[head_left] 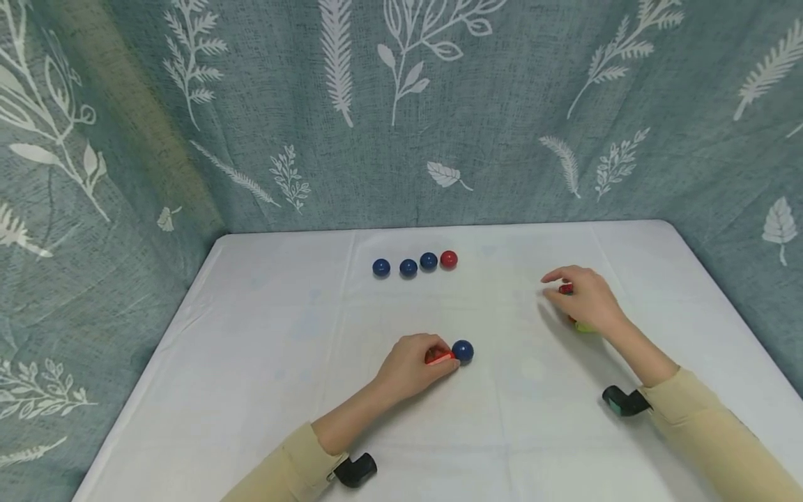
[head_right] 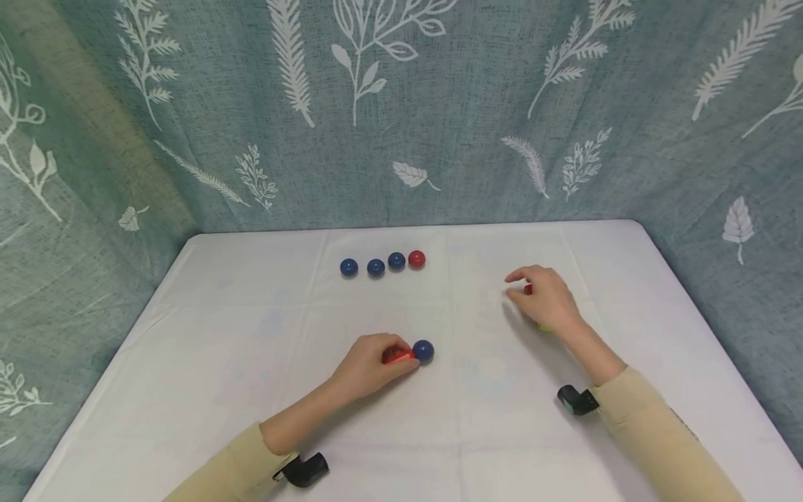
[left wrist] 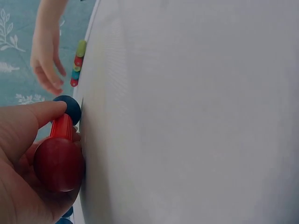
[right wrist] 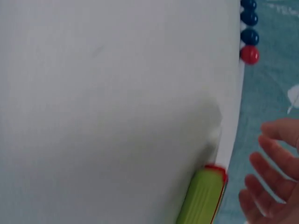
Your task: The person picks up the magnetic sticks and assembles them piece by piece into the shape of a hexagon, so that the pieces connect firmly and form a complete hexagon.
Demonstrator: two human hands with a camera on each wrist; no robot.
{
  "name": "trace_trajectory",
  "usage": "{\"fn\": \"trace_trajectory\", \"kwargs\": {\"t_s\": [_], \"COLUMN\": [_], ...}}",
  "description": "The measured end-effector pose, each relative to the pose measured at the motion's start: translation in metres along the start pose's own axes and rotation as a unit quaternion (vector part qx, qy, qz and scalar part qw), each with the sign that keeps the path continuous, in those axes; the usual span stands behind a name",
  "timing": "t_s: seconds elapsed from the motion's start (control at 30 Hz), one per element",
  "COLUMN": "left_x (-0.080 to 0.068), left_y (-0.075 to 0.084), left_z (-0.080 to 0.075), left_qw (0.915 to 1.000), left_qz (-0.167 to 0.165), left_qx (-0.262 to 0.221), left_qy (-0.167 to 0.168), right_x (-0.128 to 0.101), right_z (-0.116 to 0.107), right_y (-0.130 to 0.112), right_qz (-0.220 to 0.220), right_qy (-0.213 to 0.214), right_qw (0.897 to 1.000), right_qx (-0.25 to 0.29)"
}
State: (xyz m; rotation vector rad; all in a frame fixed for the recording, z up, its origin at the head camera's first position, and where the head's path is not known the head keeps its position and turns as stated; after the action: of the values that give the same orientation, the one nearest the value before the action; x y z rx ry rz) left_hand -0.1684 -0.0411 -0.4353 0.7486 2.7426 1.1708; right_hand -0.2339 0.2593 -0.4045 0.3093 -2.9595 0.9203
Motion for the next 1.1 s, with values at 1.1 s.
{"fn": "trace_trajectory", "kwargs": {"t_s": [1.1], "left_x": [-0.009], "left_y": [-0.008], "left_z": [-0.002], "left_qw": [0.9999], "left_qz": [-0.009], "left_qx": [-0.011], "left_qy": [0.002], "right_x": [-0.003], "right_z": [0.049], "right_y": [-0.033], "right_qz": [-0.135], "right_qy": [-0.093], "right_qw": [0.986], "right_qx": [0.021]}}
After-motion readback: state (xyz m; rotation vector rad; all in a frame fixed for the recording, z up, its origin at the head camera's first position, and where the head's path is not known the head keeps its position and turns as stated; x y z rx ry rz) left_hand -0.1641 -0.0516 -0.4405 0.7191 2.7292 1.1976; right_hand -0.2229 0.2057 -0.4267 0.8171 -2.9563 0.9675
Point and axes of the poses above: each hand's wrist, its own x-axis towards the middle knuckle, its own z-axis out of the palm, y = z × x, the point moved 3 cm from there along x, towards the middle knuckle, and after that the axes turned 2 degrees about z, right-handed, at the moved point
